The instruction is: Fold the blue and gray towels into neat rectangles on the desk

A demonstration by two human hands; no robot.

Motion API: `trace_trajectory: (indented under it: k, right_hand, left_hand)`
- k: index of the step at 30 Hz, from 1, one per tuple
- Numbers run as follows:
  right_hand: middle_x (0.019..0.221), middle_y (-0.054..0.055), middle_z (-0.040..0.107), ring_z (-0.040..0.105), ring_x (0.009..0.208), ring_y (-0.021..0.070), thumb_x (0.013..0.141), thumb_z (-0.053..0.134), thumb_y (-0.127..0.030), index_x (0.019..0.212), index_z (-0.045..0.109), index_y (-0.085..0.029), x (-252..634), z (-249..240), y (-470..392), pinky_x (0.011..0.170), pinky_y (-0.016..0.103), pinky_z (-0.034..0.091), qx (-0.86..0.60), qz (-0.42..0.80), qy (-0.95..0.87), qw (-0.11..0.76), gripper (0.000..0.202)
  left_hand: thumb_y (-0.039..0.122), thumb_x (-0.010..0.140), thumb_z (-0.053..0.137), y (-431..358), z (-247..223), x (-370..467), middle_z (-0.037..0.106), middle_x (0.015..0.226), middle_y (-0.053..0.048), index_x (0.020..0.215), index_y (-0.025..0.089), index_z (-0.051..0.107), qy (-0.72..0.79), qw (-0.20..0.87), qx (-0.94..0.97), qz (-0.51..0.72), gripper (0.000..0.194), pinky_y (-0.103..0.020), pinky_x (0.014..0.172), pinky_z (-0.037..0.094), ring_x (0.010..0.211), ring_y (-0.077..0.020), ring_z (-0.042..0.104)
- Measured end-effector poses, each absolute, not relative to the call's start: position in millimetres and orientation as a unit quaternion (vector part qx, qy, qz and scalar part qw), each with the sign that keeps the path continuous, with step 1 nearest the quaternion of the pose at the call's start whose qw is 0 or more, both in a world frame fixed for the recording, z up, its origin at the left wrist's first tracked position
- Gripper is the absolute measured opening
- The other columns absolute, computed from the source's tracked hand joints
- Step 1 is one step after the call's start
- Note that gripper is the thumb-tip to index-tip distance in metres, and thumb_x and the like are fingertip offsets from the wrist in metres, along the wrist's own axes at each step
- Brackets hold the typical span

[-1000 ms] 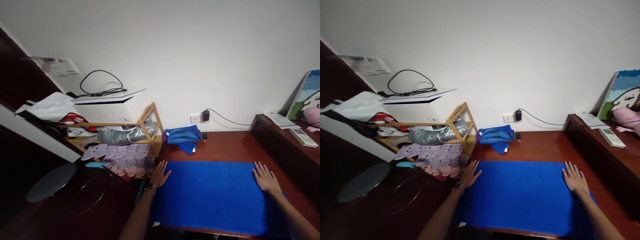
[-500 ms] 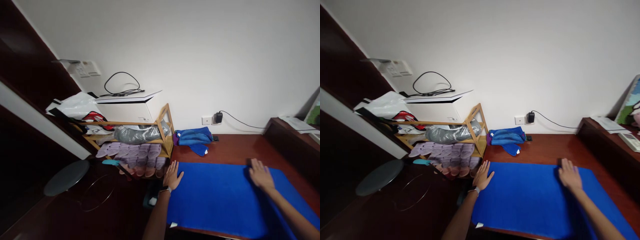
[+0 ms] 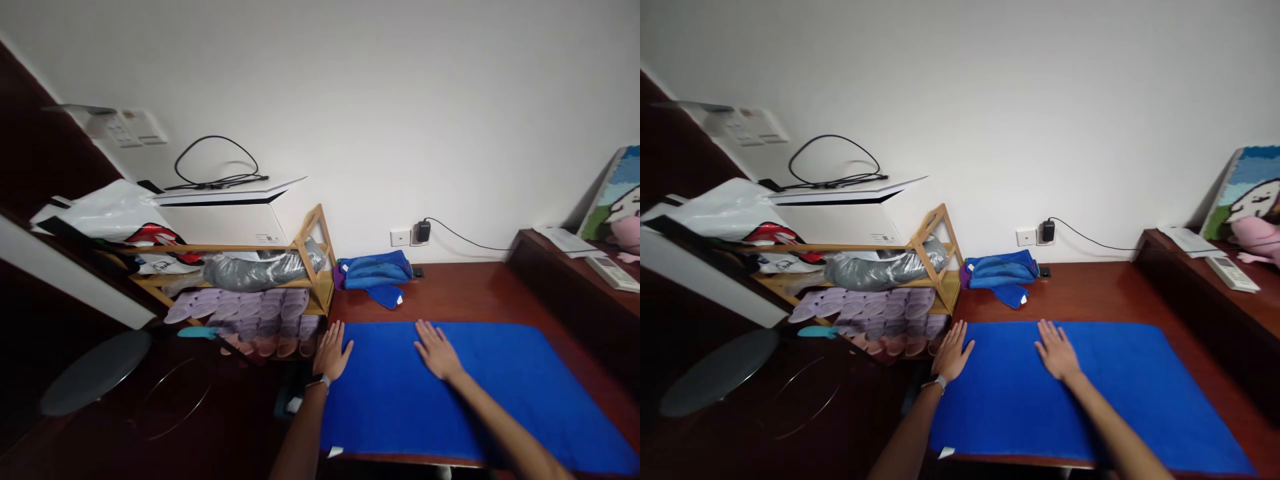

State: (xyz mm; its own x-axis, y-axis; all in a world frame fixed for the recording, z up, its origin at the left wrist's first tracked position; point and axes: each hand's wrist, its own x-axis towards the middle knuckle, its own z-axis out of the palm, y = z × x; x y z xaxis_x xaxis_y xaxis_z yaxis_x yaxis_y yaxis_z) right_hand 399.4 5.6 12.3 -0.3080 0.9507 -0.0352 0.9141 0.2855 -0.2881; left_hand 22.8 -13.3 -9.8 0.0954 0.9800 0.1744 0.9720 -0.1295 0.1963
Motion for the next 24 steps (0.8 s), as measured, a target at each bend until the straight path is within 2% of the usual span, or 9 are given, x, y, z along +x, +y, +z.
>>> trace_trajectory:
  k: [5, 8, 12, 18, 22, 24]
  right_hand:
    - [0.173, 0.005, 0.025, 0.015, 0.16, 0.0234, 0.1, 0.02, -0.052, 0.167, 0.024, -0.017, 608.5, -7.3, 7.1, 0.13, 0.045, 0.014, -0.745, 0.089, -0.661, 0.014, 0.076]
    - [0.174, 0.01, 0.022, 0.013, 0.16, 0.0266, 0.099, 0.013, -0.049, 0.167, 0.02, -0.009, 681.3, -11.6, 3.4, 0.13, 0.048, 0.016, -0.784, 0.085, -0.614, 0.008, 0.08]
    - [0.174, 0.007, 0.024, 0.012, 0.161, 0.0217, 0.098, 0.012, -0.051, 0.168, 0.02, -0.013, 703.9, -21.1, 2.2, 0.13, 0.044, 0.013, -0.791, 0.068, -0.607, 0.038, 0.08]
    - [0.173, 0.009, 0.026, 0.017, 0.161, 0.025, 0.099, 0.015, -0.053, 0.167, 0.023, -0.012, 695.3, -23.0, 4.5, 0.13, 0.049, 0.014, -0.784, 0.068, -0.614, 0.053, 0.08]
    - [0.174, 0.005, 0.023, 0.016, 0.161, 0.0222, 0.1, 0.013, -0.054, 0.168, 0.021, -0.014, 692.8, -14.6, 5.4, 0.131, 0.046, 0.011, -0.791, 0.084, -0.604, 0.051, 0.079]
    - [0.174, 0.005, 0.024, 0.018, 0.16, 0.0229, 0.1, 0.017, -0.055, 0.167, 0.024, -0.015, 696.1, -7.5, 9.5, 0.13, 0.046, 0.011, -0.79, 0.115, -0.6, 0.06, 0.078]
  left_hand:
    - [0.055, 0.107, 0.033, -10.0, -12.7, 19.5, 0.033, 0.17, -0.013, 0.165, 0.017, 0.028, 0.655, 0.003, 0.745, 0.127, 0.069, -0.048, 0.127, 0.029, 0.157, -0.0273, 0.029]
    - [0.054, 0.107, 0.034, -7.6, -14.3, 16.2, 0.035, 0.169, -0.014, 0.164, 0.016, 0.031, 0.65, -0.006, 0.75, 0.121, 0.068, -0.048, 0.127, 0.03, 0.157, -0.0277, 0.031]
    - [0.054, 0.107, 0.033, -5.9, -13.7, 12.6, 0.036, 0.169, -0.015, 0.164, 0.016, 0.031, 0.651, -0.008, 0.751, 0.11, 0.068, -0.051, 0.126, 0.03, 0.157, -0.0284, 0.03]
    - [0.052, 0.107, 0.029, -4.0, -8.0, 12.3, 0.034, 0.169, -0.015, 0.163, 0.014, 0.031, 0.66, -0.002, 0.746, 0.092, 0.068, -0.05, 0.126, 0.03, 0.157, -0.028, 0.03]
    - [0.046, 0.103, 0.031, -6.2, 11.0, 20.5, 0.043, 0.165, -0.015, 0.158, 0.015, 0.04, 0.656, -0.048, 0.748, 0.088, 0.064, -0.052, 0.124, 0.033, 0.154, -0.0304, 0.038]
    - [0.044, 0.101, 0.033, -9.2, 29.0, 35.2, 0.049, 0.16, -0.015, 0.153, 0.015, 0.048, 0.645, -0.062, 0.756, 0.092, 0.061, -0.053, 0.124, 0.034, 0.15, -0.0319, 0.042]
